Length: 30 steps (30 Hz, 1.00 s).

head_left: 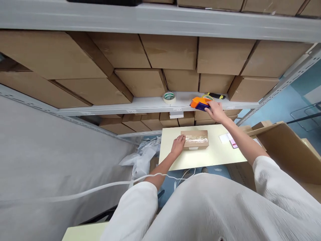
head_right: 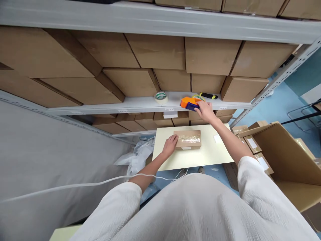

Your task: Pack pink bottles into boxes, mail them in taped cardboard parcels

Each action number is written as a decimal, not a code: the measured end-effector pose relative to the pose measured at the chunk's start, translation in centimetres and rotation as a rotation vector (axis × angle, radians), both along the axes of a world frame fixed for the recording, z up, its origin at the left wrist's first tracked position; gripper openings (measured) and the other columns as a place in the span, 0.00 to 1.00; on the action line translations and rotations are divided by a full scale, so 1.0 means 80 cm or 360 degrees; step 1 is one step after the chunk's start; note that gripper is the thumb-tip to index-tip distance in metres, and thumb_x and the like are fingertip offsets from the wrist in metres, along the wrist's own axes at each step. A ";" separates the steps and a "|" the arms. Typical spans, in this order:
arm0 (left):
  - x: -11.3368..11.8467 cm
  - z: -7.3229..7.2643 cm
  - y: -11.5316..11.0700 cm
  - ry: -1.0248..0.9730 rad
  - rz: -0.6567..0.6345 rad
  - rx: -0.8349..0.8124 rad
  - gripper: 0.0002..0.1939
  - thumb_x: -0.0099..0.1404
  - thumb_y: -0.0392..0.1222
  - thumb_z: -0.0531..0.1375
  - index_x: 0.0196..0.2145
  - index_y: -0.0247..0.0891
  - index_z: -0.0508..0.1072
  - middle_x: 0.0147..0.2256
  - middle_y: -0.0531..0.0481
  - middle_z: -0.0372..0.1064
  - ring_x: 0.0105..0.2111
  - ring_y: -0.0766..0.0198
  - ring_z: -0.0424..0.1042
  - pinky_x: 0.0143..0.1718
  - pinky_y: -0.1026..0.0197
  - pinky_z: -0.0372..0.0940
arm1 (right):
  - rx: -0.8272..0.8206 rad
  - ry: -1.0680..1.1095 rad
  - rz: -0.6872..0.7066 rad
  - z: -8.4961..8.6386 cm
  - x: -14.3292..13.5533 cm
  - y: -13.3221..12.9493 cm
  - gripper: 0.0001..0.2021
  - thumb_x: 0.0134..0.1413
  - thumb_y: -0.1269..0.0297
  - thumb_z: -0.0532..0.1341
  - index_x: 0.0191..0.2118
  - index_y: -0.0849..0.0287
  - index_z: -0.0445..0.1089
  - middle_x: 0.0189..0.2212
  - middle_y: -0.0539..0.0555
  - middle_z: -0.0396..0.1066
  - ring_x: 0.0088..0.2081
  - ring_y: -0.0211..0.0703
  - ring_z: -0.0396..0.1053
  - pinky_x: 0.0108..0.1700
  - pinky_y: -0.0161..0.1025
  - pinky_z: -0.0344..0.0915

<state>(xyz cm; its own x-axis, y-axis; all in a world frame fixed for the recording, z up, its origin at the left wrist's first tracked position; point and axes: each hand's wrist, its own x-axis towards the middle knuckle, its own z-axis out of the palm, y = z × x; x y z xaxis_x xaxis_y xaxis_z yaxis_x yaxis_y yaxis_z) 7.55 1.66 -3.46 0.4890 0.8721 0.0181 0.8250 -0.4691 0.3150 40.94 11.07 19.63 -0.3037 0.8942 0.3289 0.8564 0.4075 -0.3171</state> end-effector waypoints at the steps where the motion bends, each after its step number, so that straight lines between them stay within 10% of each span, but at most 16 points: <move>1: -0.001 0.000 0.000 -0.0005 -0.0006 -0.0005 0.36 0.72 0.25 0.49 0.74 0.42 0.63 0.72 0.36 0.63 0.72 0.46 0.62 0.66 0.43 0.64 | 0.0011 -0.0046 0.0001 0.001 -0.013 0.022 0.25 0.78 0.50 0.46 0.65 0.62 0.65 0.61 0.73 0.71 0.60 0.68 0.65 0.61 0.62 0.56; 6: -0.008 -0.001 -0.005 -0.0056 -0.0062 -0.0023 0.37 0.69 0.24 0.51 0.74 0.38 0.62 0.74 0.35 0.59 0.74 0.46 0.60 0.68 0.43 0.63 | -0.0008 -0.0246 -0.0069 -0.014 -0.056 0.086 0.23 0.77 0.55 0.48 0.65 0.63 0.67 0.60 0.73 0.72 0.59 0.69 0.63 0.61 0.63 0.55; 16: -0.027 0.000 -0.015 -0.0275 -0.0211 0.0009 0.32 0.73 0.27 0.51 0.72 0.38 0.65 0.68 0.33 0.67 0.72 0.46 0.63 0.71 0.39 0.58 | 0.0113 -0.0316 -0.0183 -0.025 -0.070 0.100 0.28 0.74 0.54 0.52 0.70 0.63 0.66 0.61 0.72 0.69 0.60 0.71 0.61 0.62 0.65 0.56; 23: -0.013 0.017 -0.015 -0.0360 -0.0139 0.0096 0.31 0.70 0.26 0.54 0.67 0.40 0.69 0.71 0.33 0.61 0.73 0.42 0.57 0.69 0.34 0.57 | 0.0241 -0.0188 -0.0312 -0.038 -0.028 -0.014 0.25 0.74 0.55 0.51 0.69 0.55 0.67 0.65 0.67 0.67 0.64 0.66 0.61 0.63 0.61 0.59; 30: 0.057 0.036 -0.022 -0.0506 -0.0472 0.0039 0.30 0.72 0.28 0.53 0.67 0.44 0.70 0.72 0.36 0.60 0.72 0.44 0.58 0.70 0.35 0.56 | -0.0166 -0.0014 -0.0567 -0.139 0.067 -0.174 0.19 0.71 0.60 0.53 0.56 0.55 0.78 0.56 0.65 0.76 0.56 0.63 0.69 0.58 0.58 0.63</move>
<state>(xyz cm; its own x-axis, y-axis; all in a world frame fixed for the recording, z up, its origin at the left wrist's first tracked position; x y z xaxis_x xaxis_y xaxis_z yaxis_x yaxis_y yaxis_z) 12.10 -0.10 -0.54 0.6850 0.6922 0.2272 0.5173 -0.6817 0.5173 46.29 -2.83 8.48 0.0303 0.9729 0.2292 0.9416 0.0492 -0.3331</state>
